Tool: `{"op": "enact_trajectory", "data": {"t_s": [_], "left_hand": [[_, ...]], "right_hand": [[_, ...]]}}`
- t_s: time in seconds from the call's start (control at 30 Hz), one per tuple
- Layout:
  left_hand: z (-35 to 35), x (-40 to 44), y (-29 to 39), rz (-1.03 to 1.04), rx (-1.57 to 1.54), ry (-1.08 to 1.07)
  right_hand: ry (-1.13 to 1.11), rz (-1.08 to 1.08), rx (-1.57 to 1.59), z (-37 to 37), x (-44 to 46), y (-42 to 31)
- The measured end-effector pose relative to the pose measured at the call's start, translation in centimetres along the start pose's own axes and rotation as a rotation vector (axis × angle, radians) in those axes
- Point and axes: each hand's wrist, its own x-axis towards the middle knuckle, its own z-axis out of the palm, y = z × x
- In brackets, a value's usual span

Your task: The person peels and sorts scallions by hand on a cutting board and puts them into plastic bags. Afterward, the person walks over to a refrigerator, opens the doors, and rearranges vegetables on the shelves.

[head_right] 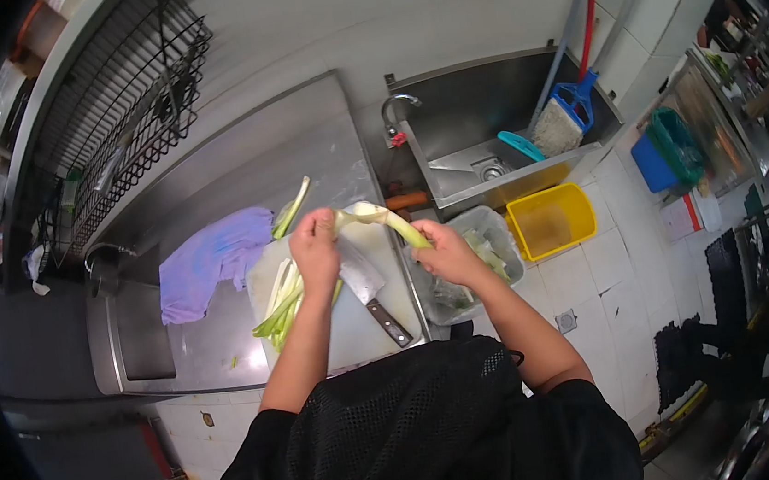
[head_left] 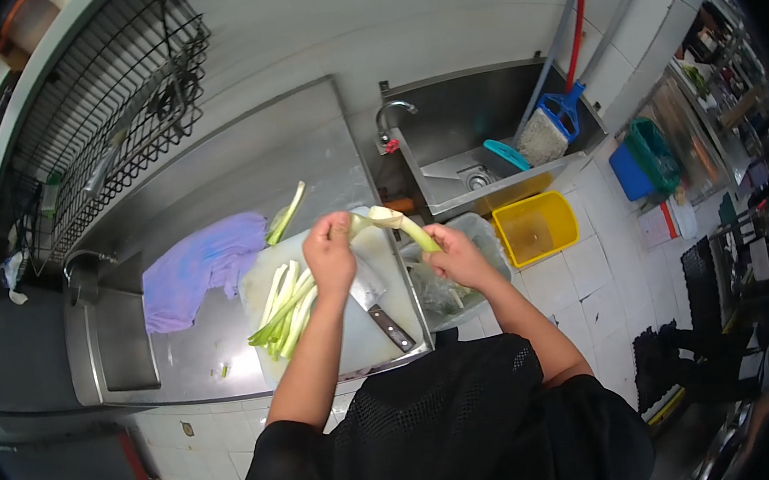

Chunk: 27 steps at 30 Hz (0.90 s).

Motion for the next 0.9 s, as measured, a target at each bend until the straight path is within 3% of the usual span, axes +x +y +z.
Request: {"op": "enact_trajectory", "data": {"t_s": [0.13,0.2,0.27,0.37,0.43,0.5,0.53,0.57,0.6,0.63,0.73,0.87,0.9], "left_hand": [[2.8,1.2,1.7,0.266,0.186,-0.135],[5.0,1.4,0.8,0.304,0.163,-0.176],[6.5,2.2,-0.2,0.324,0.148,-0.004],[5.0,6.8,0.1,0.177,0.184,0.091],[5.7,6.8,0.8,0.154,0.384,-0.34],[8.6,5.0,-2.1,0.199,0.409,-0.557],[10.2,2.5,-0.9,0.015,0.375,-0.642],[12.0,2.0,-6.7,-0.004,0.413,-0.707],[13.2,0.3,-5.8,0.145,0.6,-0.749],[14.2,-0.8,-7.7,0.018,0.543,-0.762],[15.0,-2.4,-6.9,-0.081,0.683,-0.88],[13.1,-2.8,-3.7,0.086,0.637,-0.795],[12.8,-3.2,-1.9,0.307,0.56,-0.612]], "right_hand": [[0.077,0.064,0.111,-4.0,-4.3,0.5],[0.122,0.074,0.138,-5.8,-6.3,0.8],[0.166,0.079,0.167,-8.4,-8.8,1.8],[0.4,0.266,0.127,-12.1,-12.7,4.2],[0.414,0.304,0.196,-12.3,-14.8,4.8],[0.395,0.249,0.26,-11.1,-14.5,5.0],[0.354,0.168,0.301,-10.6,-13.3,4.4],[0.355,0.157,0.307,-9.9,-12.7,3.5],[0.347,0.149,0.311,-9.6,-12.0,3.5],[0.381,0.126,0.248,-9.2,-11.5,3.7],[0.432,0.084,0.108,-8.6,-10.6,3.7],[0.505,0.04,-0.143,-8.3,-10.1,3.9],[0.498,0.041,-0.14,-8.1,-9.9,3.8]]}}
